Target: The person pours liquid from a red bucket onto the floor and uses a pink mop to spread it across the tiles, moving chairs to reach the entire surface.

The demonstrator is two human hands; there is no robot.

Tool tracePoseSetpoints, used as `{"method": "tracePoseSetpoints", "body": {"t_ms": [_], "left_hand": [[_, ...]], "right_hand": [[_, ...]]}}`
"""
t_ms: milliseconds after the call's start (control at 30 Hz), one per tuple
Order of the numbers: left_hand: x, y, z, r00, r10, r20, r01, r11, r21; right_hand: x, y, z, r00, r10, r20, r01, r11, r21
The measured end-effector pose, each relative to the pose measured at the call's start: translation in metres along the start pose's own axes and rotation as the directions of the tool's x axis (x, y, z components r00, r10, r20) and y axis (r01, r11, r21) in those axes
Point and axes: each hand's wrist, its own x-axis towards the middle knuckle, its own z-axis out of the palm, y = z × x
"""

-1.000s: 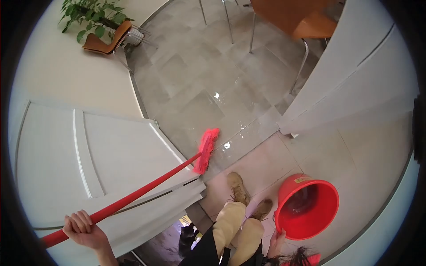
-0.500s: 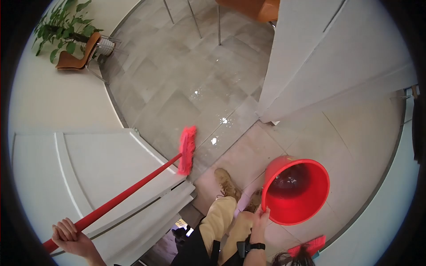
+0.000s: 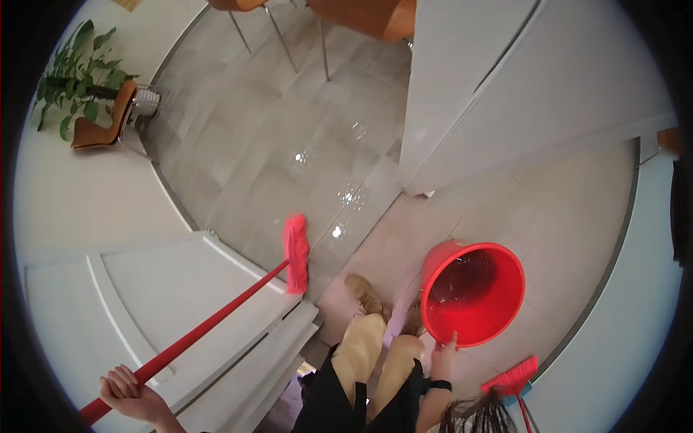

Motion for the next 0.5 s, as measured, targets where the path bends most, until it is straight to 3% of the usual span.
{"method": "tracePoseSetpoints", "body": {"t_ms": [200, 333, 500], "left_hand": [[-0.009, 0.005, -0.021, 0.999, -0.025, -0.021, 0.023, 0.998, -0.053], [-0.032, 0.014, -0.036, 0.999, 0.002, 0.038, 0.002, 0.994, -0.110], [-0.053, 0.016, -0.060, 0.997, 0.043, 0.067, -0.037, 0.995, -0.088]], "right_hand": [[0.053, -0.082, -0.040, 0.920, -0.040, 0.390, 0.138, 0.964, -0.228], [0.050, -0.079, -0.031, 0.906, -0.116, 0.407, 0.190, 0.971, -0.145], [0.058, -0.123, 0.001, 0.872, -0.194, 0.449, 0.339, 0.902, -0.268]]}}
